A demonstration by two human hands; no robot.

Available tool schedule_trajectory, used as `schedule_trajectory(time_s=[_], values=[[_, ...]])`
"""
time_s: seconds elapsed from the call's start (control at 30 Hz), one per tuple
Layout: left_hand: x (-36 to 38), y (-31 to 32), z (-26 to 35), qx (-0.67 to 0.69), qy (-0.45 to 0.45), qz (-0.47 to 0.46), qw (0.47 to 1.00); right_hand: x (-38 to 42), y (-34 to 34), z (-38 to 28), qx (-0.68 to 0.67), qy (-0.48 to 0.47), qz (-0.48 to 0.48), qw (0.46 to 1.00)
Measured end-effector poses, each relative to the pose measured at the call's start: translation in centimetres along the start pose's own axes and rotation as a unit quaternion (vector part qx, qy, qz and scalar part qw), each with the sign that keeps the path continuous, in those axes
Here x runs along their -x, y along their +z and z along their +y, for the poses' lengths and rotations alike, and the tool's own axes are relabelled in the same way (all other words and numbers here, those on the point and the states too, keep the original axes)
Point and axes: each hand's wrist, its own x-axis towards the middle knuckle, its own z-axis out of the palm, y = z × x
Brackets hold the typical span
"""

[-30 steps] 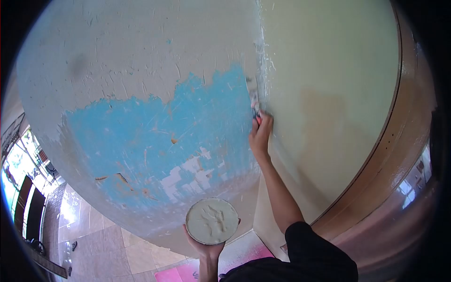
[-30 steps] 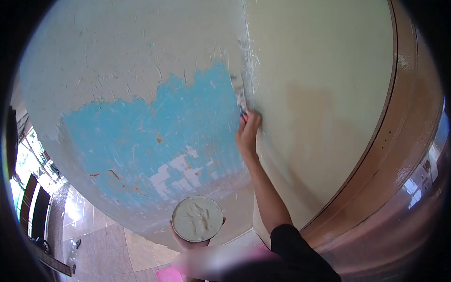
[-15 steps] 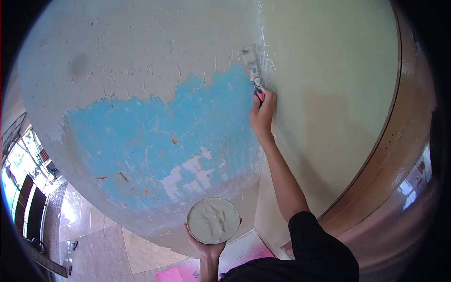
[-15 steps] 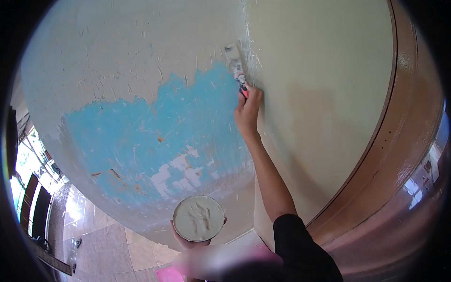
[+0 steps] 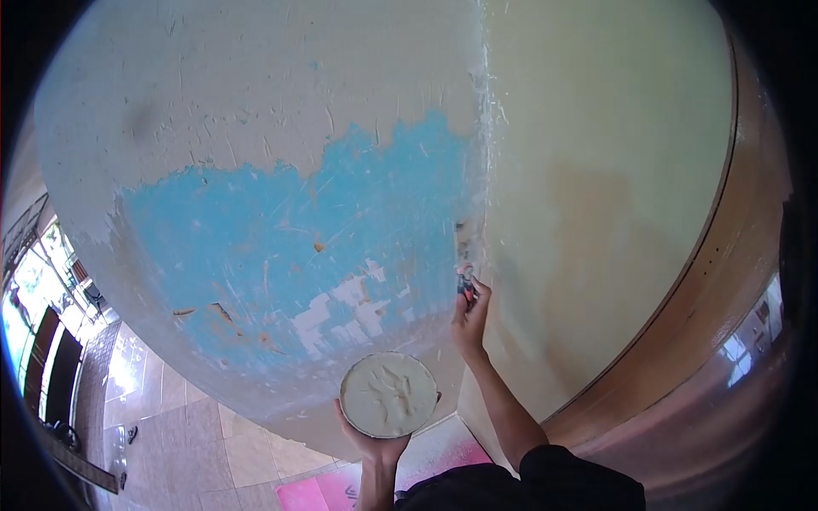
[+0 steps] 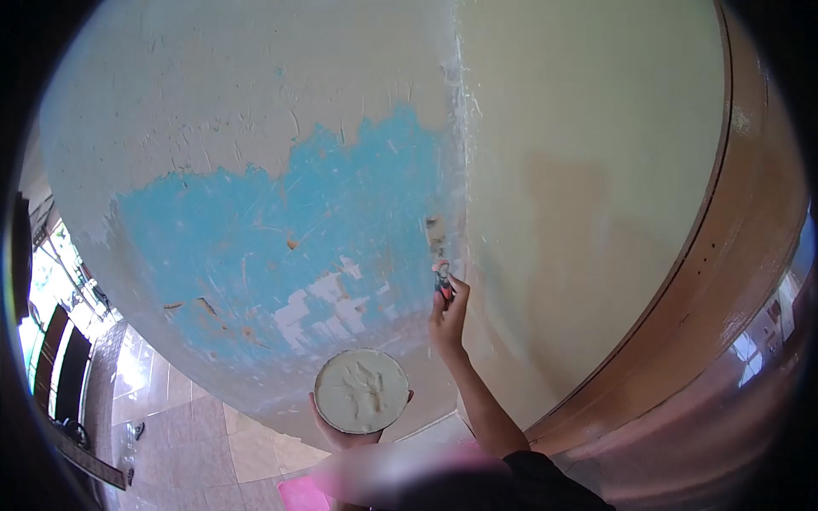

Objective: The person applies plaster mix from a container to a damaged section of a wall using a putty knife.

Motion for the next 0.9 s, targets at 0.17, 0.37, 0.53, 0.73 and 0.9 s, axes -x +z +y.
schedule_trajectory(time_s=[0.17, 0.37, 0.53, 0.73, 0.9], values=[[0.1, 0.8, 0.2, 0.077, 0.013, 0.006, 0.997, 0.0, -3.5, -6.3, -0.127, 0.134, -0.046, 0.982], [0.3, 1.2, 0.2, 0.036, -0.006, 0.006, 0.999, -2.4, -7.6, -13.8, -0.142, 0.227, -0.257, 0.929], [0.3, 2.1, 0.1, 0.055, -0.021, 0.010, 0.998, -3.4, -9.5, -17.5, 0.029, 0.100, -0.405, 0.909], [0.3, 1.0, 0.2, 0.087, -0.030, 0.038, 0.995, -4.1, -11.4, -19.5, 0.134, 0.108, -0.451, 0.876], [0.3, 1.0, 0.0, 0.085, -0.051, 0.025, 0.995, -5.8, -12.1, -20.9, 0.203, 0.102, -0.489, 0.842]])
